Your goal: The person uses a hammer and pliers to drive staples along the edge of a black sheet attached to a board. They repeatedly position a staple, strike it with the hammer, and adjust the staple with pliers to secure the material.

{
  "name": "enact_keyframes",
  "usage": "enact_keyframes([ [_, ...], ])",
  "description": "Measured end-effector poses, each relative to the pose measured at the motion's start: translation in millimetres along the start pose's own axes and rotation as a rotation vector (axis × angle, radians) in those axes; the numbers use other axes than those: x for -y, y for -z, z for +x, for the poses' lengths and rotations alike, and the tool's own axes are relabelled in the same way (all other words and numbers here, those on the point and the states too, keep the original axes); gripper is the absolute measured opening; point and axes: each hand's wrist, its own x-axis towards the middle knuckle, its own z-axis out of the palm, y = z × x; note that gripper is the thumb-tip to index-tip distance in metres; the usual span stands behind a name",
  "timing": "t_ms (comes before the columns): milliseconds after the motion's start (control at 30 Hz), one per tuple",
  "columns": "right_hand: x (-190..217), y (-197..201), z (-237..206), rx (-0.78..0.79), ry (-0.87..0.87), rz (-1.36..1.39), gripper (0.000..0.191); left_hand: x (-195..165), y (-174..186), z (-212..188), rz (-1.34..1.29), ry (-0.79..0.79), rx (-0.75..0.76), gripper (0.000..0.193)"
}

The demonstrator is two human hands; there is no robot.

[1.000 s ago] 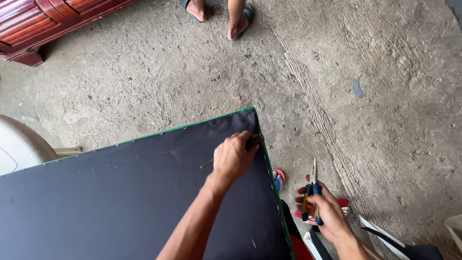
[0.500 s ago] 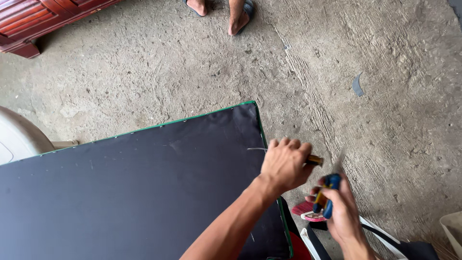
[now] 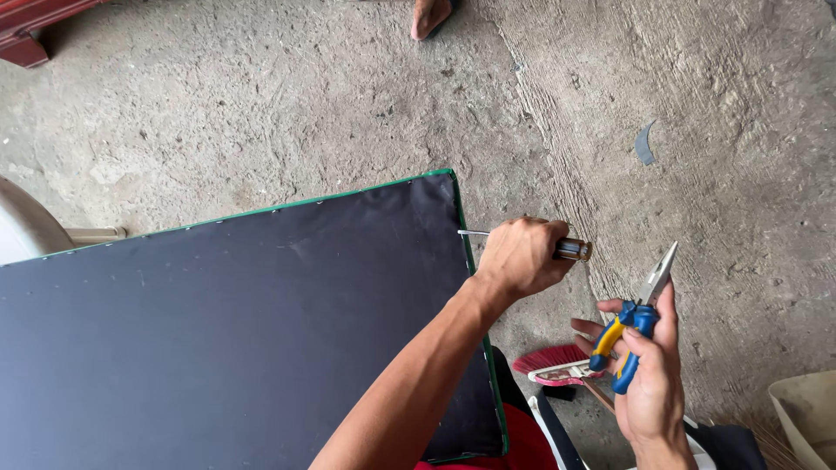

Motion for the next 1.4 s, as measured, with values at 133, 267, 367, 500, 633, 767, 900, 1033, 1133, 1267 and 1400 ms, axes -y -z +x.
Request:
enact_keyframes([
  [133,8.7,0.9,4.8,0.215,0.004,0.157,0.084,-3.9,3.3,0.1,-0.049,0.046,-0.003,0.021],
  [267,10.4,4.5,16.2,0.166,-0.163,0.107,0.064,-7.3,7.1,0.0,-0.073,0.068,-0.01,0.021],
  [367,4.3,7.4,26.7,0.162,-0.222,0.062,0.054,-8.0,8.7,1.8,-0.071,0.062,-0.023,0.022],
  [500,-8.5,14.8,35.1,0.123,-0.286,-0.026,0.049,-6.9,9.0,4.7,-0.087,0.102,-0.017,0.024],
  [633,-17.9,23.0,38.6,0.157,-0.372,0.123,0.048,-3.1,11.4,7.2,-0.124,0.131,-0.034,0.026],
  [767,-15.8,26.0,42.2,0.181,-0.362,0.295,0.048,1.2,15.7,7.3,-0.162,0.152,-0.055,0.028],
  [900,2.3,25.1,36.4,0.306,-0.118,0.261,0.08,2.0,15.9,7.9,-0.187,0.157,-0.101,0.028],
  [1033,23.4,10.6,24.5,0.144,0.381,-0.11,0.088,3.5,14.7,12.4,-0.212,0.206,-0.075,0.028],
  [1133,32.0,-10.9,28.6,-0.025,0.655,-0.243,0.076,8.1,15.9,17.7,-0.233,0.22,-0.064,0.026],
  [1267,44.0,-24.9,60.9,0.1,0.716,-0.926,0.069,13.1,15.5,20.3,-0.277,0.203,-0.148,0.021],
  [1400,54.7,-11.2,73.5,0.08,0.777,-0.742,0.071,14.0,10.8,26.4,-0.217,0.215,-0.104,0.022],
])
